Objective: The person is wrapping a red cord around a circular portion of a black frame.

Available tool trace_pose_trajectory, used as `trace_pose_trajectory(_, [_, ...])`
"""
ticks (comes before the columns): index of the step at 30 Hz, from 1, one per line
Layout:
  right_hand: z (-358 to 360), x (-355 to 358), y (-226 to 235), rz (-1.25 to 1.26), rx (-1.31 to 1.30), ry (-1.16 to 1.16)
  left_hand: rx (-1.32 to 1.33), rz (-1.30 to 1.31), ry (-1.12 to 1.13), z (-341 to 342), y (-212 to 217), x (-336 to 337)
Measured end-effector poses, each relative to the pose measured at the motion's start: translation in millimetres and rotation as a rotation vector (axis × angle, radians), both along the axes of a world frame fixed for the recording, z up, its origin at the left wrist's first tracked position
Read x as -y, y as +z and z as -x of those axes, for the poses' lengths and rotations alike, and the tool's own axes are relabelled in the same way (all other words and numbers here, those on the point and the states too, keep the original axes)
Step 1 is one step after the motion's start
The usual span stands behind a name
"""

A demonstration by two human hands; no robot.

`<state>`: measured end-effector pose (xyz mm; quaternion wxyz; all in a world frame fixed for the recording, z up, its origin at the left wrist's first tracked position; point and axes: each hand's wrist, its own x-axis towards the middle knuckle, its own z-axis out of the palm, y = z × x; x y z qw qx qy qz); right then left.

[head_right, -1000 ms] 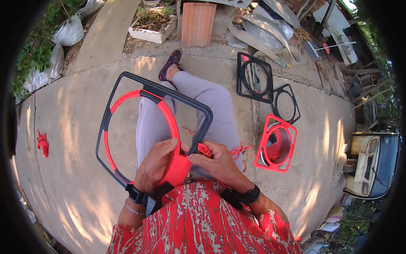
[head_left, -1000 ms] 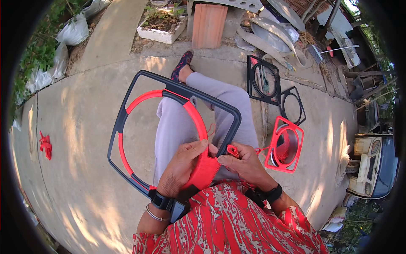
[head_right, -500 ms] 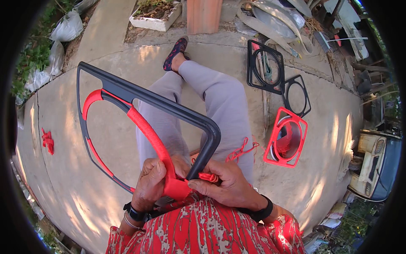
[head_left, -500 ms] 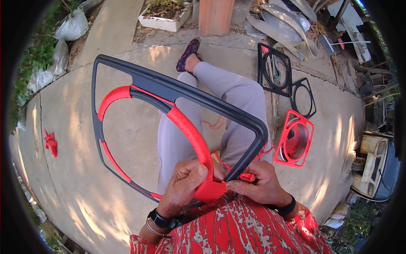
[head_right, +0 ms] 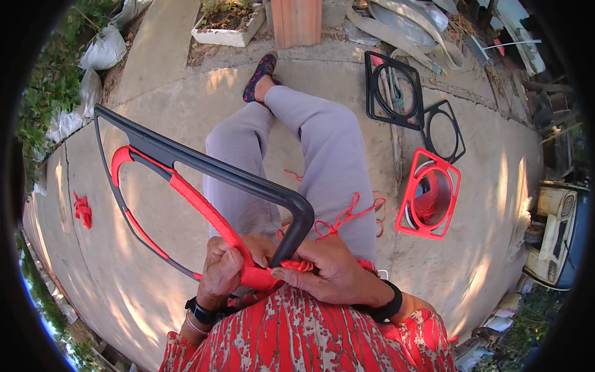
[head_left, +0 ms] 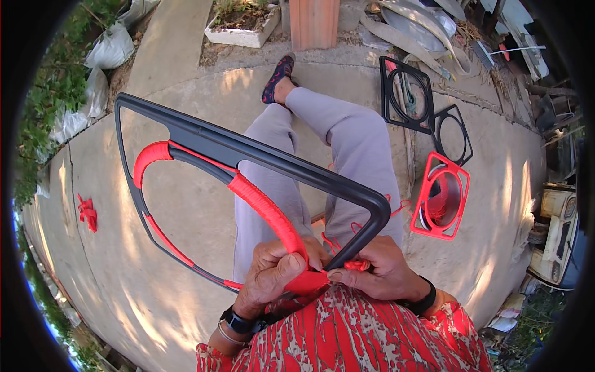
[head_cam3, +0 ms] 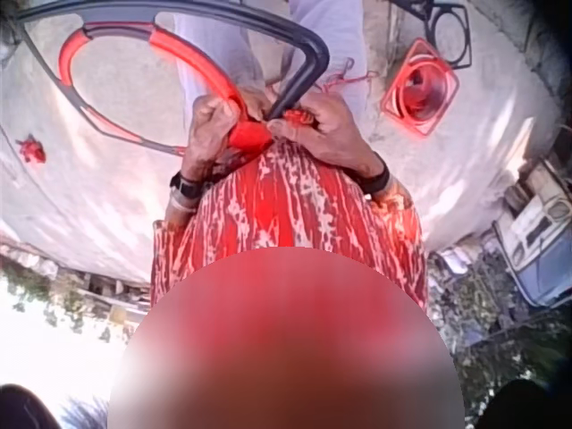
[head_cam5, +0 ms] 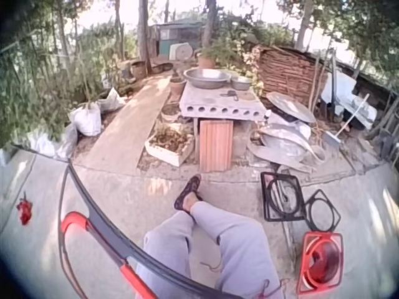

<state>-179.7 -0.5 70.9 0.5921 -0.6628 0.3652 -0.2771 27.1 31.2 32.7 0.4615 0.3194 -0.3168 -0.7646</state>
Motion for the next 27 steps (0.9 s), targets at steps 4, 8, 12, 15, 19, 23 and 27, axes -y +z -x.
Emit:
trace_pose_trajectory(4, [1, -4, -6, -0.036, -0.017, -0.011, 0.018, 0.003, 0.029, 2, 5, 0])
trace_pose_trajectory(8, [-2, -7, -5, -0.074, 0.051, -0.072, 0.069, -0.083, -0.037, -1, 5, 2])
trace_pose_trajectory(12, [10, -12, -20, -0.362, 0.106, -0.050, -0.011, -0.148, -0.019, -3, -3, 4])
trace_pose_trajectory(15, [15, -15, -19, -0.407, 0.062, -0.001, -0.034, -0.157, 0.070, -2, -13, 6])
trace_pose_trajectory(19, [26, -21, -28, -0.811, 0.233, -0.174, -0.176, -0.317, 0.006, 1, -12, 15])
trace_pose_trajectory(23, [20, -19, -33, -0.829, 0.281, -0.243, -0.154, -0.376, 0.049, -2, -21, 14])
trace_pose_trajectory(27, [37, -20, -36, -0.803, 0.192, -0.400, -0.173, -0.449, -0.082, 17, -22, 32])
